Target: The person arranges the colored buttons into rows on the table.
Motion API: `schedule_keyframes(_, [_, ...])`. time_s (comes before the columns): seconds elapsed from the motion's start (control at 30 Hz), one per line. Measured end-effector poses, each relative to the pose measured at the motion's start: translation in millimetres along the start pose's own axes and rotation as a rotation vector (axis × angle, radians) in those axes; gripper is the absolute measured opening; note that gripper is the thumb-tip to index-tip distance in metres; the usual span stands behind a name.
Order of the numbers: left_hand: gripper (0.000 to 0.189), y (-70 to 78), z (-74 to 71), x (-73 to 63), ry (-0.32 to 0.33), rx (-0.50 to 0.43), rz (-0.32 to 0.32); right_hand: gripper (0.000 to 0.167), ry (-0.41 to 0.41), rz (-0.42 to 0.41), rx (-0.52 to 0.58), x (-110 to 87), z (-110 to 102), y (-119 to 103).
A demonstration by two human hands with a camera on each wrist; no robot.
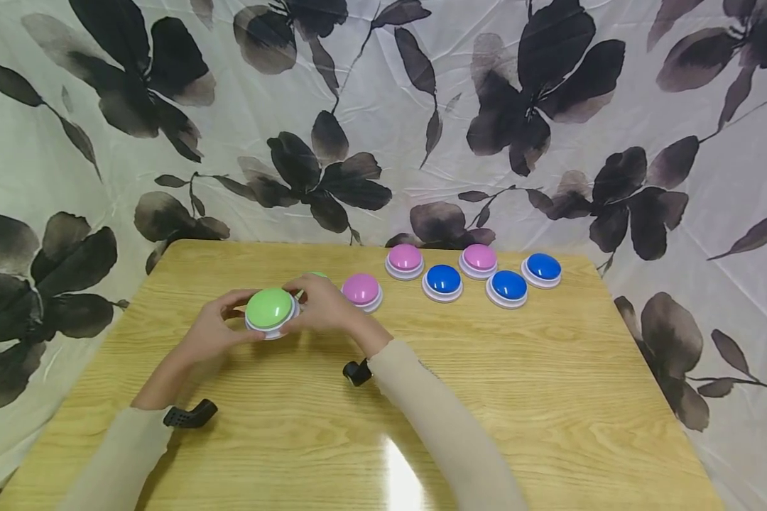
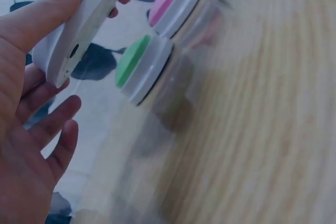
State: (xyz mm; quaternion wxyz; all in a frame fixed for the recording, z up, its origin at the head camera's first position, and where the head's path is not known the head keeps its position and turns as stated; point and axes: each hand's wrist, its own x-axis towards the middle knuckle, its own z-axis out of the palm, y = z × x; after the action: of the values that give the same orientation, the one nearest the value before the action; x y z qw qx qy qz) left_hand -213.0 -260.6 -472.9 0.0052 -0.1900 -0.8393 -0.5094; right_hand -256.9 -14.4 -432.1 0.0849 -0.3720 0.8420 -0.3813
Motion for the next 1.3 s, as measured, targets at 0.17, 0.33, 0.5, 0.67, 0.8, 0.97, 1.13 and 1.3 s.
schedule_keyframes(0.17, [0.073,9.3,-10.7,1.7,0.007,0.018,-0.029,0.073,-0.015,0.002,-0.003,14.9,-3.9,-1.6])
schedule_keyframes(0.33, [0.071,30.5,-16.6,2.9,0.010,0.032,-0.037,0.073,-0.023,0.014,-0.012,24.3,-5.3,0.6])
schedule_keyframes(0.5, [0.070,39.9,-21.1,8.4,0.013,0.045,-0.055,0.071,-0.026,0.016,-0.002,34.3,-6.7,3.2])
schedule_keyframes(0.67, [0.070,36.4,-26.0,14.3,0.002,0.035,-0.062,0.069,-0.050,0.020,-0.007,45.3,-9.8,3.3])
schedule_keyframes(0.8, [0.070,32.0,-30.9,17.4,0.006,0.035,-0.066,0.068,-0.076,0.032,-0.021,56.9,-11.7,3.2])
schedule_keyframes(0.97, [0.073,29.4,-38.1,23.6,0.026,0.058,-0.077,0.067,-0.080,0.042,-0.045,70.7,-13.8,2.3])
schedule_keyframes(1.13, [0.072,18.9,-41.8,18.8,0.023,0.065,-0.131,0.065,-0.097,0.048,-0.081,79.3,-0.2,4.9])
schedule_keyframes(1.3, [0.072,-0.8,-47.9,25.3,0.020,0.033,-0.123,0.064,-0.102,0.051,-0.100,86.2,1.4,5.9])
